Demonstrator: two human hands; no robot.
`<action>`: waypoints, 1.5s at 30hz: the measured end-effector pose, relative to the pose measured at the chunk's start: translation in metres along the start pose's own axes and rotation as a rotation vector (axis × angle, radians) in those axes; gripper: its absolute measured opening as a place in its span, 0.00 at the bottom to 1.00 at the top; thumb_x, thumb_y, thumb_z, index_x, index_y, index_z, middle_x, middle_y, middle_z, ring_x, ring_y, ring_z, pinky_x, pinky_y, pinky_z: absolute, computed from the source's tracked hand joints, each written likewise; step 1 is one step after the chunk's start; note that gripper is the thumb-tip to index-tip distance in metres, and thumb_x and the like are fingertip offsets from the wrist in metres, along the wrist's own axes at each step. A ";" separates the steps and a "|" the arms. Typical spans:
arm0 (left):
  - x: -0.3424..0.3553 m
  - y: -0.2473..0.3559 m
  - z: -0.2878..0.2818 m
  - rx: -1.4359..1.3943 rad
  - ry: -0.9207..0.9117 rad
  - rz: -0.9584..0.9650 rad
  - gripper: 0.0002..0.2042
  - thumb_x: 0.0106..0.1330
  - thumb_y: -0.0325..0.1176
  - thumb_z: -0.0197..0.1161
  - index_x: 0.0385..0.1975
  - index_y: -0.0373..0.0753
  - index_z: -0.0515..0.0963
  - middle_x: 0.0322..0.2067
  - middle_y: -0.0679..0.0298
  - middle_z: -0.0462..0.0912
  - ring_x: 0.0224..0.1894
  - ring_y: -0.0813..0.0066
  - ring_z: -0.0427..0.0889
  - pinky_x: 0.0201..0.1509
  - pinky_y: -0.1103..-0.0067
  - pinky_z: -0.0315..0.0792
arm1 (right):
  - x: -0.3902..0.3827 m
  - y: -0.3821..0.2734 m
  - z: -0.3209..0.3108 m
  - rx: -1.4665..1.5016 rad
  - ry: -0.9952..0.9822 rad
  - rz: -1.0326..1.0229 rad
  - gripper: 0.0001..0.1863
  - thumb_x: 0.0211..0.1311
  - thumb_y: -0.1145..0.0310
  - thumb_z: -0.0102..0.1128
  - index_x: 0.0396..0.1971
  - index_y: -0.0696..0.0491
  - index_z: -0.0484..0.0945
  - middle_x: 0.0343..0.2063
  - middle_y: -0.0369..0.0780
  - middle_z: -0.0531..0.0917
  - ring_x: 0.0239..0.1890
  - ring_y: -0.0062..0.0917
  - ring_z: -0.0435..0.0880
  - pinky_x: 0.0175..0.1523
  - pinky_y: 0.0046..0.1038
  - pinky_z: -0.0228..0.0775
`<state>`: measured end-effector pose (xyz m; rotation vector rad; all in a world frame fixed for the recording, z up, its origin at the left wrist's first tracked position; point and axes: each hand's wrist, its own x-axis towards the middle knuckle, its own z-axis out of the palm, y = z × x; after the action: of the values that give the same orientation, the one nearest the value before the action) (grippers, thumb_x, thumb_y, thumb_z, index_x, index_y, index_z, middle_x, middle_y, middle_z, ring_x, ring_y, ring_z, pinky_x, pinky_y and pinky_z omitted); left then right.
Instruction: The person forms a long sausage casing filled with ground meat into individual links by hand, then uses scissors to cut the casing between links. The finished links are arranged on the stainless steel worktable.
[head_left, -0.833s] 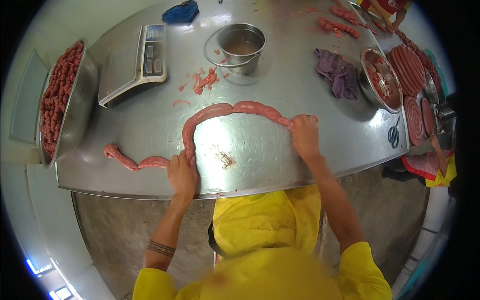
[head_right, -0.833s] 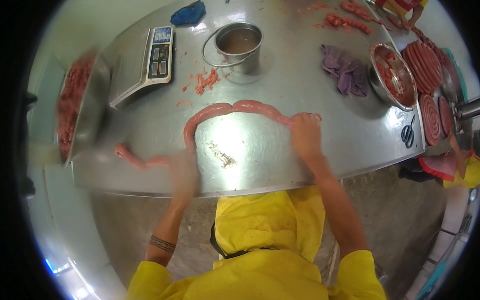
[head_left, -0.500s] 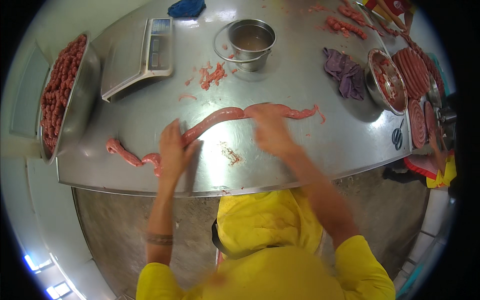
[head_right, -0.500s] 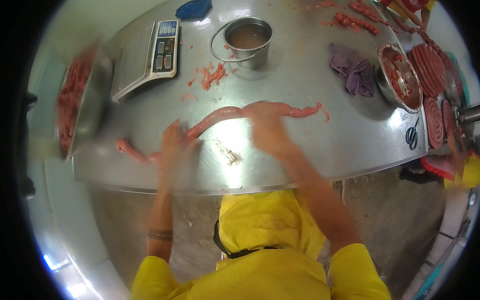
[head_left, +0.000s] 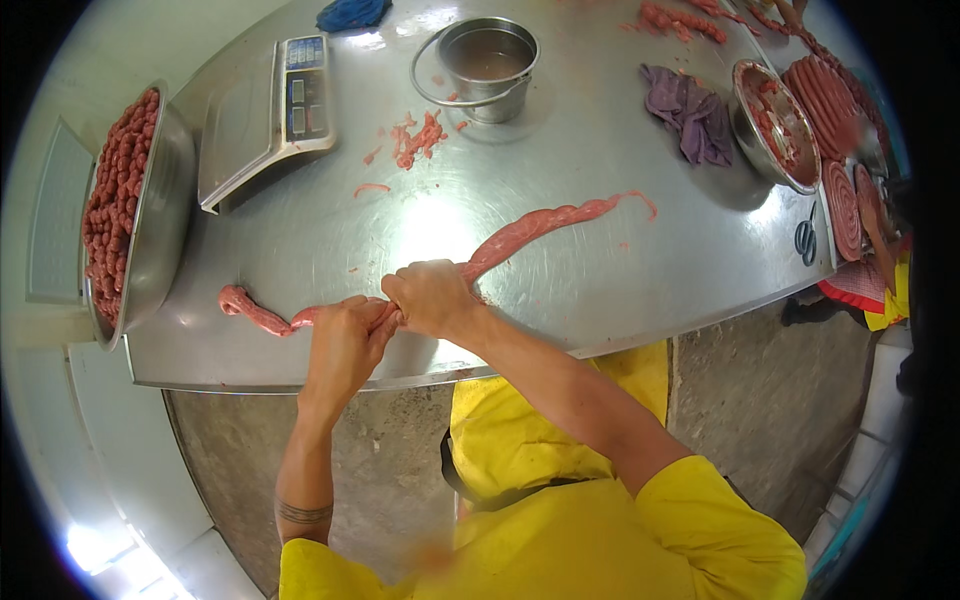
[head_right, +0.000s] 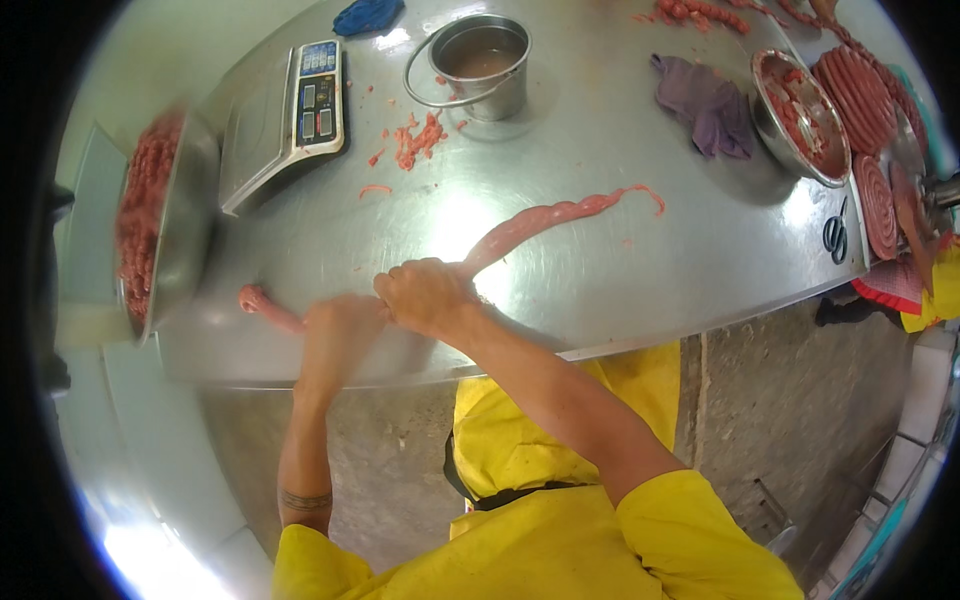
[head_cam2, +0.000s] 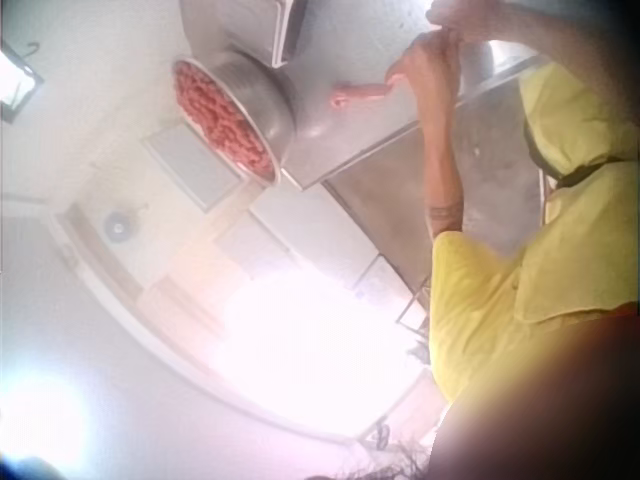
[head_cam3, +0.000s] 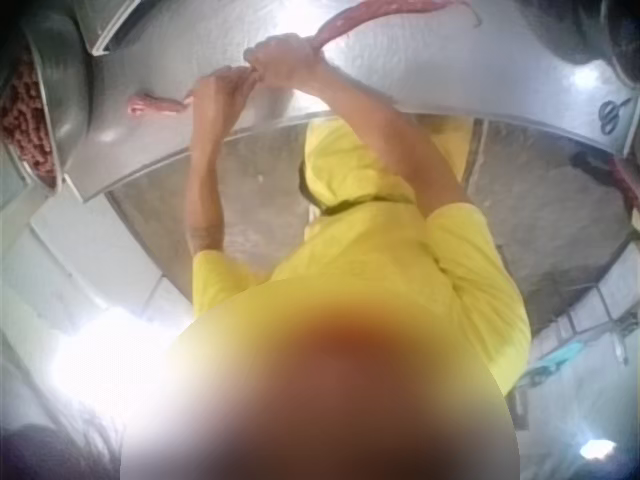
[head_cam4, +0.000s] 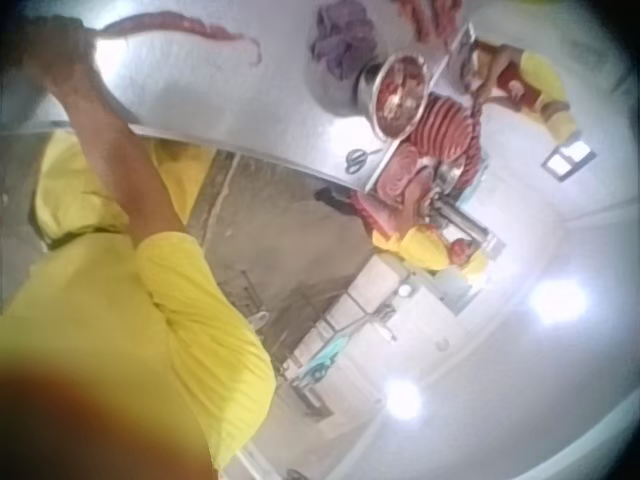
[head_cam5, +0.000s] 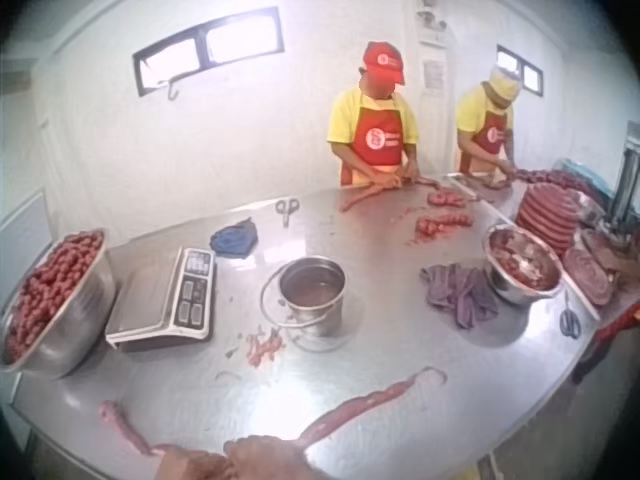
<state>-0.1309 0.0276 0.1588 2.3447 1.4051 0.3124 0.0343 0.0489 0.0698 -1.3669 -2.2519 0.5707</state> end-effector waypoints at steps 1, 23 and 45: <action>-0.004 0.005 -0.002 0.014 -0.026 -0.028 0.08 0.63 0.30 0.72 0.26 0.32 0.84 0.20 0.52 0.77 0.22 0.53 0.76 0.31 0.62 0.67 | -0.003 -0.002 0.002 -0.002 0.167 0.016 0.13 0.64 0.55 0.66 0.31 0.50 0.84 0.28 0.41 0.90 0.32 0.36 0.91 0.41 0.39 0.83; -0.044 0.019 -0.061 -0.303 -0.023 -0.265 0.11 0.66 0.31 0.74 0.29 0.27 0.83 0.16 0.60 0.64 0.20 0.77 0.60 0.25 0.73 0.55 | -0.034 0.058 -0.025 -0.027 0.190 0.235 0.12 0.66 0.57 0.65 0.29 0.49 0.83 0.25 0.40 0.87 0.32 0.38 0.87 0.43 0.43 0.75; -0.053 0.003 -0.057 -0.395 -0.098 -0.405 0.11 0.69 0.32 0.72 0.32 0.28 0.88 0.17 0.72 0.72 0.22 0.86 0.65 0.25 0.79 0.57 | -0.063 0.134 -0.057 -0.219 0.322 0.084 0.15 0.61 0.52 0.68 0.24 0.48 0.85 0.21 0.38 0.85 0.30 0.35 0.88 0.40 0.38 0.76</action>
<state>-0.1753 -0.0085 0.2114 1.6964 1.5631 0.3182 0.1885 0.0561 0.0319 -1.5410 -2.0461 0.1169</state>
